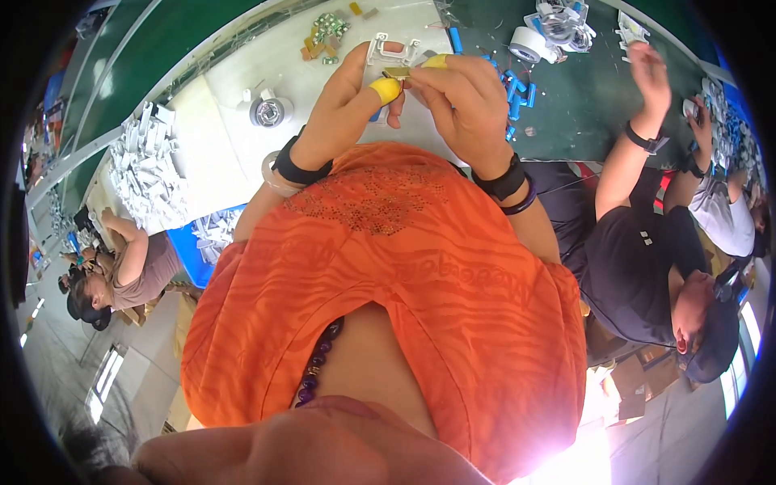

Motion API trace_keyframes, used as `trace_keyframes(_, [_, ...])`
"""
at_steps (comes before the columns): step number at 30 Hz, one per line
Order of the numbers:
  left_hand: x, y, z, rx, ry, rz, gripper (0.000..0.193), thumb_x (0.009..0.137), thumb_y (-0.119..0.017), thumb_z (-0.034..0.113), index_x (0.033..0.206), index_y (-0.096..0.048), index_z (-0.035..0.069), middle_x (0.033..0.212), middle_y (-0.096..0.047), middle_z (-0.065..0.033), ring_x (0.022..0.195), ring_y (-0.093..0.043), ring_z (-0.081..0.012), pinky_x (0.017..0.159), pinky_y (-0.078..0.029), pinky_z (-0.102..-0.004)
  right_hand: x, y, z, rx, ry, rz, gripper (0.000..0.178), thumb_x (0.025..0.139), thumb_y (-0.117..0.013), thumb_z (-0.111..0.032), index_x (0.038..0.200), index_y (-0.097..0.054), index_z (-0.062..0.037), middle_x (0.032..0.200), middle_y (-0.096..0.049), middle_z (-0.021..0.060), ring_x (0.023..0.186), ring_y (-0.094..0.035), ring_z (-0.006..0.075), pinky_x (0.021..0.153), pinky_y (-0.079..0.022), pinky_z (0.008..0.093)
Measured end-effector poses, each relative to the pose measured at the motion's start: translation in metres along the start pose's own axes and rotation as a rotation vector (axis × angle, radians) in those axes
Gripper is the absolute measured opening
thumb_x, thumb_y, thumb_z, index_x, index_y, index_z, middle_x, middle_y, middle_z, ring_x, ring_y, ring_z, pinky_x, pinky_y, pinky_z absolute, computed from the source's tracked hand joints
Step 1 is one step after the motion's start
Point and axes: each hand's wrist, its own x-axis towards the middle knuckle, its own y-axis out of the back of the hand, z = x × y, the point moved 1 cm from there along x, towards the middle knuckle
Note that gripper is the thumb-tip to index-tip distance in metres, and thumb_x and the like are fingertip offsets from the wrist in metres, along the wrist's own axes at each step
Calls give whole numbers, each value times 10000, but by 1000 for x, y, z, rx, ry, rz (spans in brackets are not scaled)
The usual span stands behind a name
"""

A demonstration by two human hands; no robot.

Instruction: Assembling handheld electronic fans by inserting batteries and internal components into plastic housings at a factory workstation.

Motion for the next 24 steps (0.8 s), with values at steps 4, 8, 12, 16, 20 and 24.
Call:
trace_keyframes(4, [1,-1,-3,33,3,-25,368,937,-435,52,1303,-413,26,940,-554,-56,759,-527,-104,663,-481,-261,-2,1,2,4,-21,14,279,671,-770,-3,926,-709,-97,855,-614,59,796,-575,237,685,-466,329])
trace_keyframes(8, [0,1,-5,73,20,-56,371,939,-433,51,1309,-412,28,934,-546,-51,770,-518,-98,662,-479,-261,-4,1,6,-16,-7,14,294,651,-783,-9,923,-712,-98,858,-600,64,790,-573,239,682,-467,330])
trace_keyframes(12, [1,1,-3,127,2,-51,371,940,-440,64,1308,-417,29,919,-546,-44,764,-520,-94,663,-482,-260,-4,1,6,-21,0,15,293,651,-784,-16,922,-715,-105,872,-582,69,787,-571,241,680,-467,330])
trace_keyframes(16, [2,2,-6,233,-63,-29,367,941,-452,87,1302,-422,29,903,-553,-39,753,-527,-91,656,-488,-253,-4,0,7,-20,17,18,293,659,-777,-17,929,-715,-110,886,-571,73,785,-569,244,683,-465,332])
trace_keyframes(20, [2,2,-5,227,-91,-16,354,941,-457,95,1288,-430,28,908,-559,-40,747,-530,-89,646,-492,-248,-5,-2,10,-26,2,-12,306,649,-777,-9,931,-712,-107,872,-572,71,780,-566,244,683,-464,336])
trace_keyframes(24, [3,2,-5,251,-115,1,331,931,-460,94,1253,-441,20,894,-571,-51,731,-539,-91,640,-495,-247,-1,-6,7,-61,40,25,294,647,-768,4,914,-706,-101,841,-580,64,776,-565,243,681,-460,337])
